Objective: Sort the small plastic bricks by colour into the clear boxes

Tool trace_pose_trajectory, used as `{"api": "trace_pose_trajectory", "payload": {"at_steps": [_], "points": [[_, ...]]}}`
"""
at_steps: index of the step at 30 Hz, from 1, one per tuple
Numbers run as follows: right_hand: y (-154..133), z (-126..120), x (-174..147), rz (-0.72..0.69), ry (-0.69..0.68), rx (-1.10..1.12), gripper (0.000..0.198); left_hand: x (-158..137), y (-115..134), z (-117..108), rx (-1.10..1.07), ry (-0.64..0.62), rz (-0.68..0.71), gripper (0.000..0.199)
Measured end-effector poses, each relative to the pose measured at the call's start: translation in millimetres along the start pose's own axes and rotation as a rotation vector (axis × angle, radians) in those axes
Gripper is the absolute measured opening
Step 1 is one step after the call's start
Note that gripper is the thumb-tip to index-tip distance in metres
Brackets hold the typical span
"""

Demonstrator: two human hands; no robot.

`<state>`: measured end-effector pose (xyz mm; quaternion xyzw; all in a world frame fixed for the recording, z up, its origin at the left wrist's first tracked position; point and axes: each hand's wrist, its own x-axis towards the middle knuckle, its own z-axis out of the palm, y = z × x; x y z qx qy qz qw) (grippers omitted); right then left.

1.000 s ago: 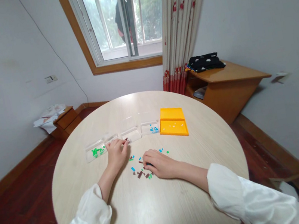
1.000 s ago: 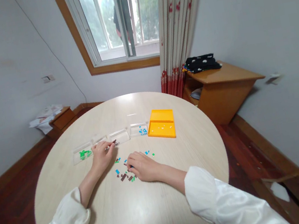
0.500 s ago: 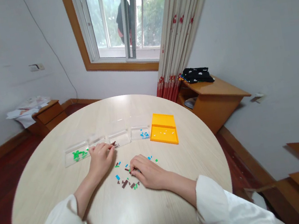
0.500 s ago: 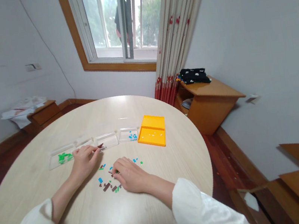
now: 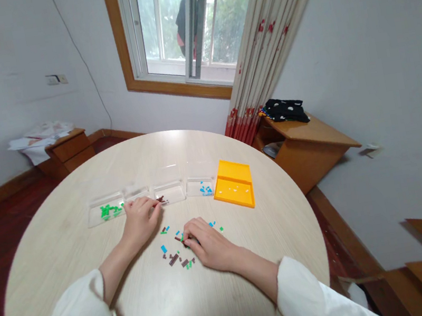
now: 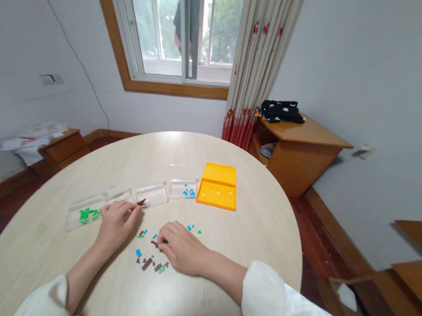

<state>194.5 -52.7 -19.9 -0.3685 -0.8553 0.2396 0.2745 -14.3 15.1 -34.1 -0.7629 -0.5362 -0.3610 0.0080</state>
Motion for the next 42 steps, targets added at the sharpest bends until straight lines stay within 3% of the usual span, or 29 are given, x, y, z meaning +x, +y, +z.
{"api": "trace_pose_trajectory", "payload": {"at_steps": [18, 27, 32, 42], "points": [[9.3, -2.8, -1.7, 0.092, 0.207, 0.039, 0.009, 0.6, 3.6, -3.0, -0.023, 0.011, -0.007, 0.022], [10.1, -7.1, 4.0, 0.193, 0.282, 0.237, 0.008, -3.1, 24.9, -9.6, -0.146, -0.022, 0.229, 0.018], [15.4, -5.9, 9.2, 0.237, 0.282, 0.300, 0.009, -9.2, 39.2, -13.0, -0.210, -0.145, 0.397, 0.016], [17.9, -2.2, 12.6, 0.251, 0.283, 0.338, 0.009, -11.0, 42.2, -10.9, -0.262, -0.225, 0.376, 0.014]]}}
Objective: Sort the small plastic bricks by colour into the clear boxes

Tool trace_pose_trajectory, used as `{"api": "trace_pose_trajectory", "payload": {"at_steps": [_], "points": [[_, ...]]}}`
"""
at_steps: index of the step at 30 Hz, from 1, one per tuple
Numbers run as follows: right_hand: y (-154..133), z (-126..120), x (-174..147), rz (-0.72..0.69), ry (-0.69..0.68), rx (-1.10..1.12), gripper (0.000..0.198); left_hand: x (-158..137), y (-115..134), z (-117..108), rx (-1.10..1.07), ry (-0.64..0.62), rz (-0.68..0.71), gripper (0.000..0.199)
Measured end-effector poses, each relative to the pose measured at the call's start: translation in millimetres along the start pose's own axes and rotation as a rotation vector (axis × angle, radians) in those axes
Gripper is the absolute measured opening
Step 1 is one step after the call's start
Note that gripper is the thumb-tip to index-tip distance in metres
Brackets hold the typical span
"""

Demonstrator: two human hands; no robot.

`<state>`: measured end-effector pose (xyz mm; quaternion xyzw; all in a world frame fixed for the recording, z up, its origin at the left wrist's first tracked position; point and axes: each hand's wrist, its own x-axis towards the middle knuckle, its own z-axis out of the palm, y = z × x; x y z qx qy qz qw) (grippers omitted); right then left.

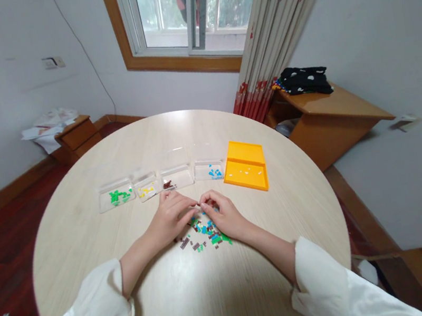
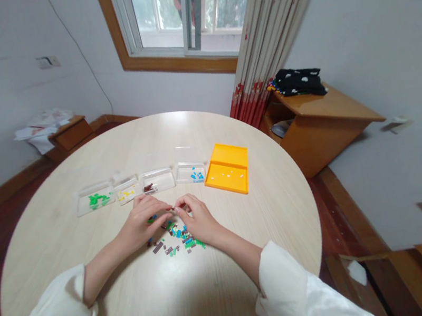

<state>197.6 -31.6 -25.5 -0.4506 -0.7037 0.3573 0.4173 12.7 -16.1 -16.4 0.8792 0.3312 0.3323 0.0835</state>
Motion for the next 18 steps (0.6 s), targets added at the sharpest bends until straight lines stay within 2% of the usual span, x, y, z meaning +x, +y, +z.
{"api": "trace_pose_trajectory", "payload": {"at_steps": [6, 10, 14, 18], "points": [[-1.2, 3.7, -1.2, 0.007, -0.003, 0.018, 0.010, 2.7, 6.6, -2.0, -0.048, 0.004, -0.062, 0.019], [-0.4, 3.4, -1.3, 0.028, 0.026, 0.039, 0.011, 3.4, 3.2, -1.8, -0.072, 0.035, -0.102, 0.015], [1.4, 2.5, -3.7, 0.048, 0.068, 0.033, 0.022, 6.7, -15.0, -3.7, -0.023, 0.154, -0.213, 0.009], [-0.9, 1.7, -8.9, -0.021, 0.029, -0.042, 0.024, 10.3, -37.0, -9.7, 0.077, 0.290, -0.384, 0.008]]}}
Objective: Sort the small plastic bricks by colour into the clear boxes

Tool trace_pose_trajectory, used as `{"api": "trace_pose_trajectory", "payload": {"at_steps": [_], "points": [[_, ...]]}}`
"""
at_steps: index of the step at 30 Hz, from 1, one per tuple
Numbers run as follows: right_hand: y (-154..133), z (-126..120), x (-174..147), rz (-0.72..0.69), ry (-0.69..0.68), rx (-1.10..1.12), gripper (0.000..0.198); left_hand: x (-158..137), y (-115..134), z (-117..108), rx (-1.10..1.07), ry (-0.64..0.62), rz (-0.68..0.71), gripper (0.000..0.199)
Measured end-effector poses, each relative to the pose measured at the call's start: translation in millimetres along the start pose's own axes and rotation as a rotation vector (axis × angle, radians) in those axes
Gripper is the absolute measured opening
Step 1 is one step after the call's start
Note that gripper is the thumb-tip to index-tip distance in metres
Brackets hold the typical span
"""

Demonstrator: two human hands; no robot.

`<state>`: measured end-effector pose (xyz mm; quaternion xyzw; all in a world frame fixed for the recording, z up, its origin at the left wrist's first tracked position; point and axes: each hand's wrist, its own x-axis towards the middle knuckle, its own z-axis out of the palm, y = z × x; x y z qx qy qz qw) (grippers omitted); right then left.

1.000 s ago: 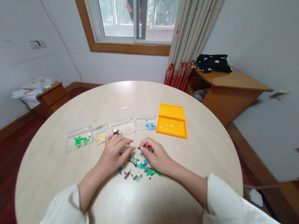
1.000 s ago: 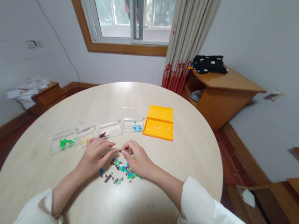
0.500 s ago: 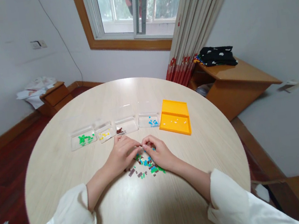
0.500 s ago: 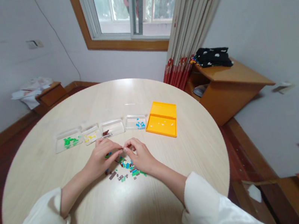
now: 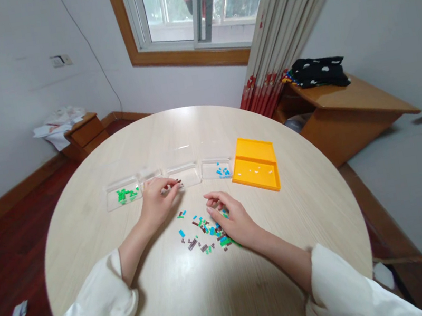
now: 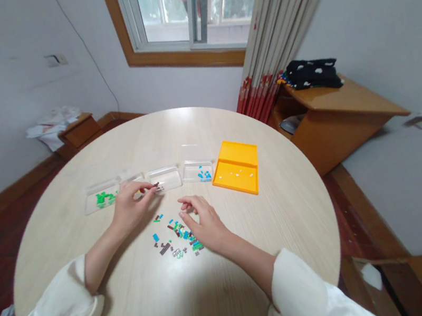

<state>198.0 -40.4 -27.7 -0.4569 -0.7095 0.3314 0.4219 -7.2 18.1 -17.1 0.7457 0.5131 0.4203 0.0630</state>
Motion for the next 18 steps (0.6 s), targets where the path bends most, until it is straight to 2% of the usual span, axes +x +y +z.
{"api": "trace_pose_trajectory", "payload": {"at_steps": [7, 14, 18], "points": [[-7.3, -2.6, -3.6, -0.080, -0.081, -0.095, 0.023, 4.8, -10.4, 0.5, 0.092, 0.003, -0.104, 0.011], [-5.3, -3.4, -2.3, -0.100, -0.075, -0.118, 0.020, 2.8, -19.0, 4.3, 0.091, 0.004, -0.073, 0.017], [-1.6, -3.9, -2.3, -0.156, -0.109, -0.145, 0.017, 2.7, -17.3, 3.5, 0.120, 0.006, -0.072, 0.019]]}}
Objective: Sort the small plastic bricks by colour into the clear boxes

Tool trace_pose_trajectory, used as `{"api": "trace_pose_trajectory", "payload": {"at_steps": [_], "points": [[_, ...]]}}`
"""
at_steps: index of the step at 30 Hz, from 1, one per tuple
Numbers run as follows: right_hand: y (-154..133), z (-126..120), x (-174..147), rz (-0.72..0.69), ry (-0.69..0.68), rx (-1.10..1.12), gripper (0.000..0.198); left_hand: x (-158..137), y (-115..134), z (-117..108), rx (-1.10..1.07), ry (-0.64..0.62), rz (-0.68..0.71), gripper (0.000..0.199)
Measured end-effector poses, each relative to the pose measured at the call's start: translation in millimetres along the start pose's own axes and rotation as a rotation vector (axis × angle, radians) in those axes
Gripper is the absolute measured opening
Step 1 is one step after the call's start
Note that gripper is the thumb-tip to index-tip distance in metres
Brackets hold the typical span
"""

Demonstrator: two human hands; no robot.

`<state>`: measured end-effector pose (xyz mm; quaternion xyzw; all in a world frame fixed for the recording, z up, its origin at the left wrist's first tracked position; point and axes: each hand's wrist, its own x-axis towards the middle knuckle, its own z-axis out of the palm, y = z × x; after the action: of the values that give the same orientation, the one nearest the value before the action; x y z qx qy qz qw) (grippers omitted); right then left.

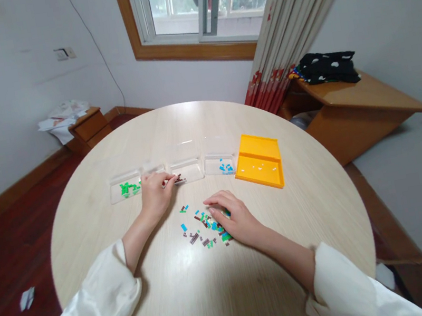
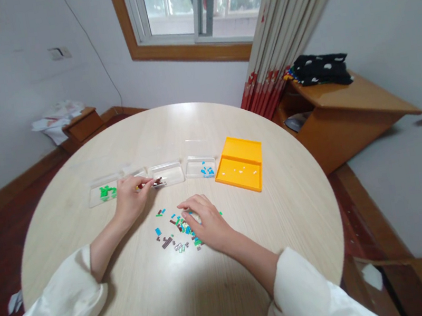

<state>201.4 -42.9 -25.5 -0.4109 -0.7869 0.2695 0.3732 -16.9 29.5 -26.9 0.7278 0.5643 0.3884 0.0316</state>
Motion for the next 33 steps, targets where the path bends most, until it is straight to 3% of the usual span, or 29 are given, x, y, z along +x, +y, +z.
{"api": "trace_pose_trajectory", "payload": {"at_steps": [7, 14, 23, 33], "points": [[-1.2, 2.6, -5.4, -0.168, -0.151, -0.148, 0.021, -6.1, 12.3, -9.1, 0.014, -0.015, -0.011, 0.039], [-10.1, 3.4, -7.2, -0.252, -0.305, -0.278, 0.023, -11.3, 16.3, -11.8, -0.055, -0.013, -0.004, 0.036], [-7.6, 5.2, -8.6, -0.235, -0.214, -0.238, 0.025, -13.3, 21.9, -12.7, -0.094, -0.089, 0.030, 0.036], [-0.1, 0.0, -2.3, -0.089, 0.022, -0.028, 0.015, -19.5, 28.4, -11.5, -0.186, -0.223, 0.234, 0.027]]}}
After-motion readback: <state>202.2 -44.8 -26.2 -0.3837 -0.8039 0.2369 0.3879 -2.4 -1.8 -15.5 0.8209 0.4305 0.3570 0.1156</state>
